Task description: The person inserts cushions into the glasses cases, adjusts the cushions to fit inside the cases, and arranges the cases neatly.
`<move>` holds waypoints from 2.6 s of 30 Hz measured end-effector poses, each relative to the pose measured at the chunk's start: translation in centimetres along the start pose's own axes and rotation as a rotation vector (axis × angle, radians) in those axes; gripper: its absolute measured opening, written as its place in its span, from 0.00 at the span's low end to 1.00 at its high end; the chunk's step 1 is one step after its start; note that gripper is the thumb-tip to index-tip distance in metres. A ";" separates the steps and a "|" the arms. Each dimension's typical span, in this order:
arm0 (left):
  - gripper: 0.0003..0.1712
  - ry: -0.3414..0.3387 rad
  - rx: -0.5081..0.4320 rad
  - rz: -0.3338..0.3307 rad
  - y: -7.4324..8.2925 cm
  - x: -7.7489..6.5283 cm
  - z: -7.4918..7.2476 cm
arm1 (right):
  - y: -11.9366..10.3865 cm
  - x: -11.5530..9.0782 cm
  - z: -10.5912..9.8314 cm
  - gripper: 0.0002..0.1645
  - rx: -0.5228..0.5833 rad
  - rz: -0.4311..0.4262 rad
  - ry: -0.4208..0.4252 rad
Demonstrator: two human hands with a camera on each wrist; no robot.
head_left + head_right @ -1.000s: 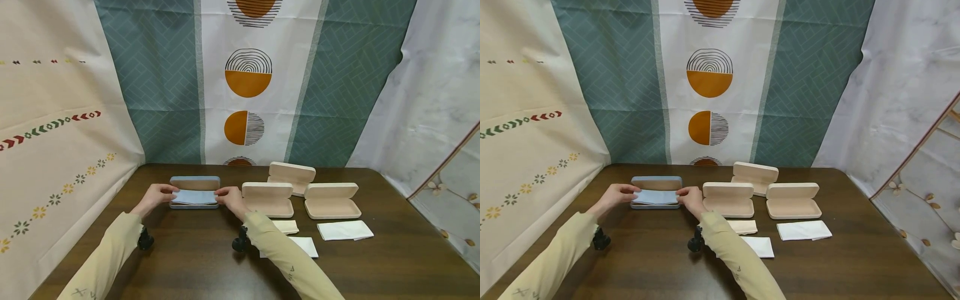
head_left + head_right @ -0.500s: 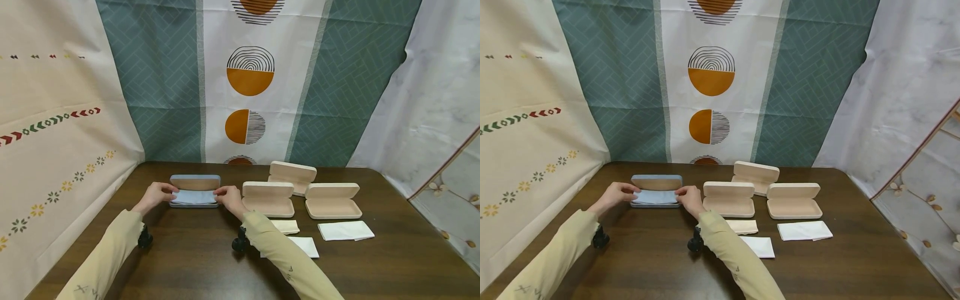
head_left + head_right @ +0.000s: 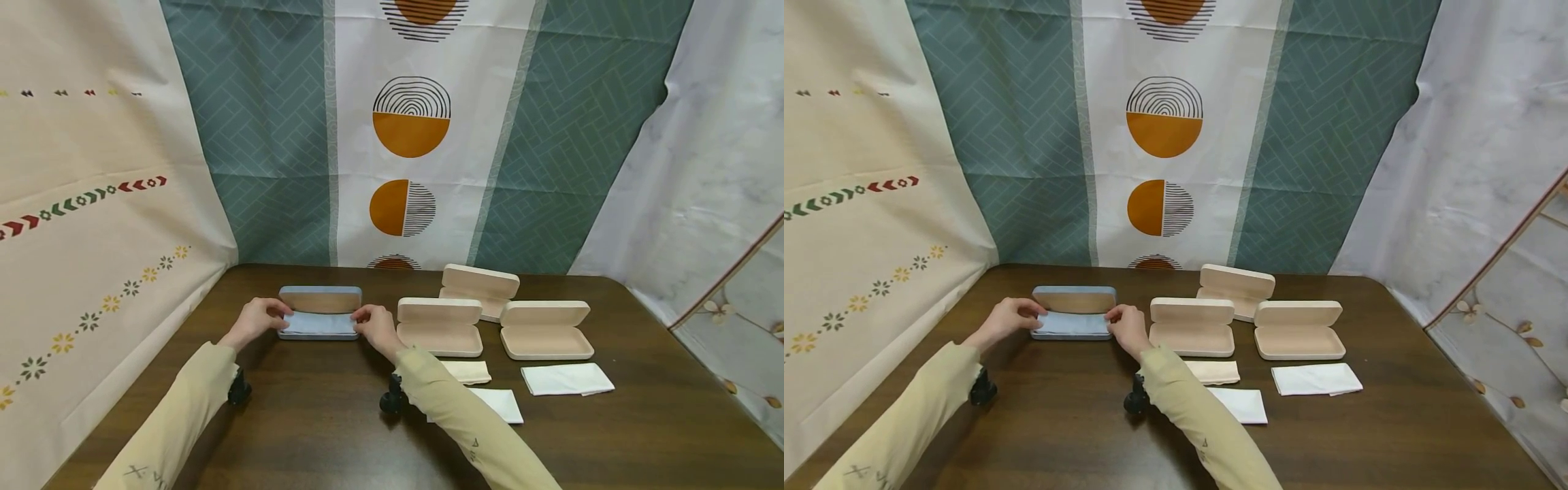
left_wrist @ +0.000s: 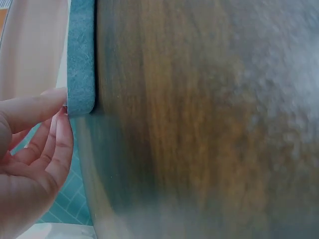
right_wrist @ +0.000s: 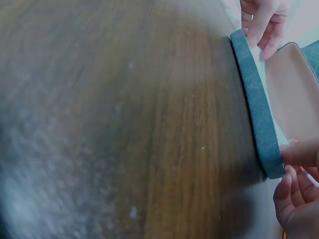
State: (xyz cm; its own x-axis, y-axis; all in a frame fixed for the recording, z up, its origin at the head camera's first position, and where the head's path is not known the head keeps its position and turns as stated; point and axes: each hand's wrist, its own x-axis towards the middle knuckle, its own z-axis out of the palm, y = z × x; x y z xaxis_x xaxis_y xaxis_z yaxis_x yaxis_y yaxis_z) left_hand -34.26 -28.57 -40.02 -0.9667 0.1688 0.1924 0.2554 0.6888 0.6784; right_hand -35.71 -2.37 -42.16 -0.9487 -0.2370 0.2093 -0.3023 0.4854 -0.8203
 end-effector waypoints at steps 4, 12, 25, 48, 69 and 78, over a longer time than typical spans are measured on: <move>0.11 0.012 0.005 0.018 -0.1 -0.1 -0.4 | -0.2 0.0 -0.1 0.09 -0.010 -0.030 0.014; 0.15 0.054 -0.175 -0.109 0.1 -0.8 -1.2 | -0.7 -0.4 -0.7 0.07 0.063 -0.057 0.093; 0.32 0.484 -0.439 -0.209 1.0 -0.5 2.1 | -1.0 -0.9 0.6 0.16 0.268 -0.023 0.335; 0.37 0.619 -0.525 -0.340 2.9 0.8 4.3 | -1.7 -0.3 3.4 0.30 0.344 0.061 0.351; 0.30 0.540 -0.494 -0.361 3.6 0.5 4.2 | -2.3 0.2 3.2 0.20 0.364 0.100 0.415; 0.33 0.378 -0.444 -0.397 4.1 -0.1 3.0 | -2.0 0.0 2.1 0.20 0.348 0.093 0.378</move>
State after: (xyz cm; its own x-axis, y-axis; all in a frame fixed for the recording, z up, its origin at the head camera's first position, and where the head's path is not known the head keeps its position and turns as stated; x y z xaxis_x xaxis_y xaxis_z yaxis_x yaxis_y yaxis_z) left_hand -33.20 -23.63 -39.42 -0.9365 -0.3472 0.0486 -0.0544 0.2809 0.9582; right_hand -34.89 -5.07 -41.64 -0.9566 0.1454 0.2524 -0.2278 0.1664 -0.9594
